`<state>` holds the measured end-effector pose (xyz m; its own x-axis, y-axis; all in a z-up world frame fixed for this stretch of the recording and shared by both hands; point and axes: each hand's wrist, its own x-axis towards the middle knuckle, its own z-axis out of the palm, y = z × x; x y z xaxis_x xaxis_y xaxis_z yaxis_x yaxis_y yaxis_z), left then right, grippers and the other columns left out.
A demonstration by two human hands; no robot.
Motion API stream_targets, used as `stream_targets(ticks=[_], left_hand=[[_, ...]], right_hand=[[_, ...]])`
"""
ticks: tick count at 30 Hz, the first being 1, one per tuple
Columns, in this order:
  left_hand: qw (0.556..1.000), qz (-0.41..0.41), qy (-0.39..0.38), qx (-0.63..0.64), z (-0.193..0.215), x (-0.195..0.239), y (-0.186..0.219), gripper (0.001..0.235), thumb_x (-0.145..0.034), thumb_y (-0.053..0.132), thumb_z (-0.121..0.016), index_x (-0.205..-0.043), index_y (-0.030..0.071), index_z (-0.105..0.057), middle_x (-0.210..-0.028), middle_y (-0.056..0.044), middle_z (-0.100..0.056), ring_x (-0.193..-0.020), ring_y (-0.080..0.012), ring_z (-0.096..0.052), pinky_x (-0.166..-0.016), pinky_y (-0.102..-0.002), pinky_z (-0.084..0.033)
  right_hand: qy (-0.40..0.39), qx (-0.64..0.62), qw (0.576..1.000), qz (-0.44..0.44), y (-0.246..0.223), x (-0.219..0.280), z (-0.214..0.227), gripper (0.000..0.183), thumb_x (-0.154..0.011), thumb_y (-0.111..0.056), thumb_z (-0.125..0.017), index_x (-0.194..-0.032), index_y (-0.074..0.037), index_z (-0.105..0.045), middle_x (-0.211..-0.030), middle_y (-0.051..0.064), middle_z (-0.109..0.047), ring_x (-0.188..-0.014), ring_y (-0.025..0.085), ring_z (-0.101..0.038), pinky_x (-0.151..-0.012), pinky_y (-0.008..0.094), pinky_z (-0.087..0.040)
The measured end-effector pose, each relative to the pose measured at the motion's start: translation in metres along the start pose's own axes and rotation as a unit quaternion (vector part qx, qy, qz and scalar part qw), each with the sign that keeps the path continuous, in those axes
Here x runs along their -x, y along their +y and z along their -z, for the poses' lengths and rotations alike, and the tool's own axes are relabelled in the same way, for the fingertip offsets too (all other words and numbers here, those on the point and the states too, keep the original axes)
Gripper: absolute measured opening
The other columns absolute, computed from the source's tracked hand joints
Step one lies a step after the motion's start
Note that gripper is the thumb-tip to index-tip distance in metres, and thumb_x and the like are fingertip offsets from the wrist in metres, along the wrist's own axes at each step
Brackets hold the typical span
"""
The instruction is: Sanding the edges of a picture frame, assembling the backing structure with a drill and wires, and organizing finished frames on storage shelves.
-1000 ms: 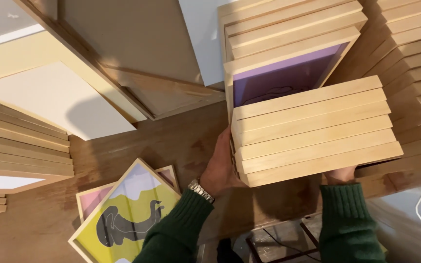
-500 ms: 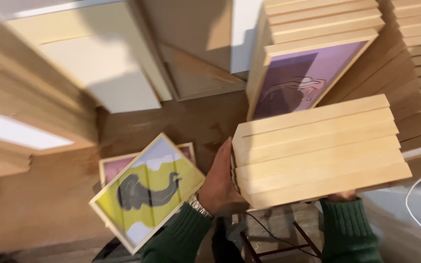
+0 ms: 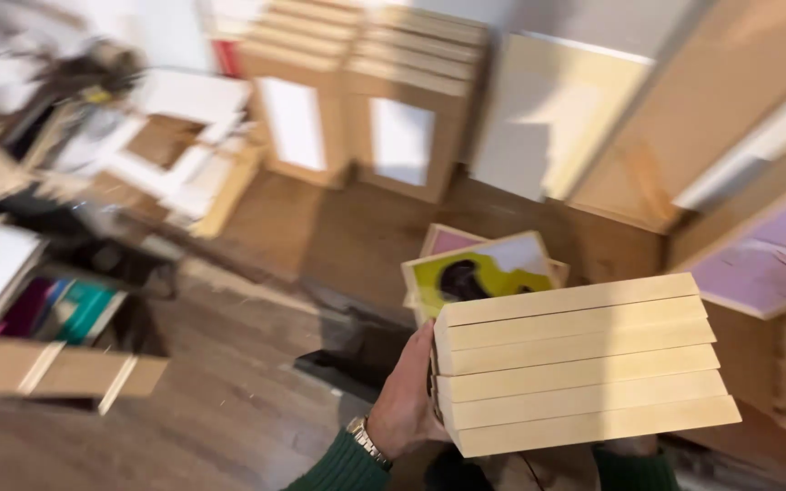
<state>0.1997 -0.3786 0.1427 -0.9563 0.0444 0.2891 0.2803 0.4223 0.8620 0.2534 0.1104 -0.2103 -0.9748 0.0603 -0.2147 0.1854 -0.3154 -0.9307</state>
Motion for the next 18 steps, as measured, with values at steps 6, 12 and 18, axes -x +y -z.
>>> stream_targets(ticks=[6,12,18], left_hand=[[0.989,-0.007,0.143,0.048,0.132,0.147,-0.003,0.127,-0.06,0.04,-0.096,-0.16,0.002,-0.027,-0.155,-0.018,-0.046,-0.145,-0.0315,-0.045,-0.122,-0.043,-0.036],[0.896,0.245,0.298,0.22,0.203,0.293,-0.055,0.091,-0.083,0.032,-0.08,-0.157,0.001,-0.037,-0.121,-0.014,-0.064,-0.108,-0.0208,-0.063,-0.098,-0.035,-0.055],[0.795,0.368,0.399,0.269,0.238,0.434,-0.081,0.061,-0.097,0.03,-0.064,-0.148,0.002,-0.045,-0.122,-0.01,-0.072,-0.111,-0.0177,-0.067,-0.098,-0.033,-0.055]], right_hand=[[-0.11,0.039,0.993,-0.036,-0.094,-0.043,-0.314,0.067,-0.106,-0.032,-0.054,-0.131,0.014,-0.012,-0.125,0.048,-0.011,-0.112,0.07,-0.028,-0.084,0.073,-0.035],[-0.262,0.111,0.934,-0.216,-0.125,0.1,-0.606,0.076,-0.105,-0.065,-0.024,-0.157,-0.01,-0.038,-0.147,0.017,-0.048,-0.124,0.032,-0.05,-0.098,0.05,-0.043],[-0.358,0.179,0.816,-0.418,-0.061,0.215,-0.731,0.09,-0.098,-0.071,-0.011,-0.154,-0.005,-0.039,-0.151,0.015,-0.052,-0.134,0.031,-0.052,-0.109,0.045,-0.041]])
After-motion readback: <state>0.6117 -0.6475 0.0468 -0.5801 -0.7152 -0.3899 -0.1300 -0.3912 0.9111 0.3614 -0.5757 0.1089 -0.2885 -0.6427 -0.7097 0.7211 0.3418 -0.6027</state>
